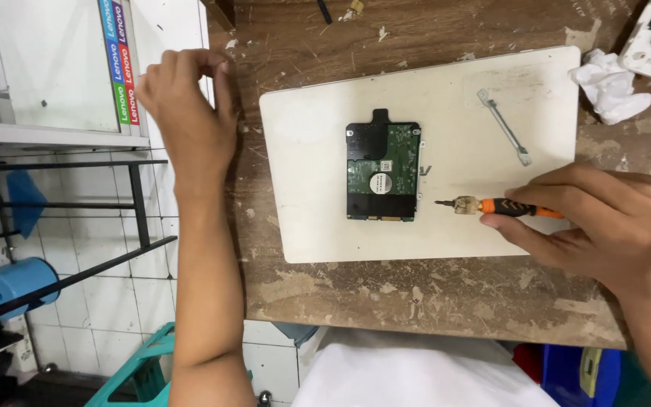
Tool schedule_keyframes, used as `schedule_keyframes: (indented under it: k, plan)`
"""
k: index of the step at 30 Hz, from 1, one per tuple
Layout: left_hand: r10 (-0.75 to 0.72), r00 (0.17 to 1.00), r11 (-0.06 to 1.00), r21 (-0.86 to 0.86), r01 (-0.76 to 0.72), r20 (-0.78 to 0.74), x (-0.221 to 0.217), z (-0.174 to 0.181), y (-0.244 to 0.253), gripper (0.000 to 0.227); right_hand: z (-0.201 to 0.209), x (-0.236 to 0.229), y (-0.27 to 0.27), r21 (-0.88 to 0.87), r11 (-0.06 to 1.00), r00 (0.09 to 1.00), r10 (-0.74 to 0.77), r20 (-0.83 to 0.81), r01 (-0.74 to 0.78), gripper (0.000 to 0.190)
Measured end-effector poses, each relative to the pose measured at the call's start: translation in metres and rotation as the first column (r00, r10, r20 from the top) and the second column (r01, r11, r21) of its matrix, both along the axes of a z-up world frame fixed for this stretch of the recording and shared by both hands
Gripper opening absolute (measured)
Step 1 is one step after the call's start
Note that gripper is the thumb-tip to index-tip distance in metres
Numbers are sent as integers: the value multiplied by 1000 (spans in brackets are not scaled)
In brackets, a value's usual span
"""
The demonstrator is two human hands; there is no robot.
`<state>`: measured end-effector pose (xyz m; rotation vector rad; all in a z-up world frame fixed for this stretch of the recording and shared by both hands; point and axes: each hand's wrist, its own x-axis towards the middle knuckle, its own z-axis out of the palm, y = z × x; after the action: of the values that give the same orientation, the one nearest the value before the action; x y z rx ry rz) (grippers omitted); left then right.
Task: The person uses a screwdriver to remove screws from a hard drive placed on a white cutting board. They systematically unscrew fasteners from the drive's casing, placing the screws on the table, and eventually remove a metal bracket from the device.
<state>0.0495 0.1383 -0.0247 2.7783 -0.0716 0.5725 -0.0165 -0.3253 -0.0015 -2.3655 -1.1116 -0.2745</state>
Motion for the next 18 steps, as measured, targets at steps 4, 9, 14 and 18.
schedule_keyframes:
  k: [4, 9, 14, 18]
  plan:
    - [32, 999, 999, 42, -31, -30, 7, -9, -4, 4, -13, 1, -12, -68, 997, 999, 30, 36, -27, 45]
    - [53, 998, 995, 82, -50, -24, 11, -16, -4, 6, -19, -1, -19, -105, 994, 998, 24, -54, -30, 51]
    - [72, 997, 989, 131, -68, -21, 12, -22, -1, 6, -19, 1, -18, -59, 998, 998, 17, -67, -21, 48]
    - [65, 998, 993, 104, -63, -22, 13, -22, 0, 4, -19, 0, -18, -46, 999, 996, 21, -81, -25, 48]
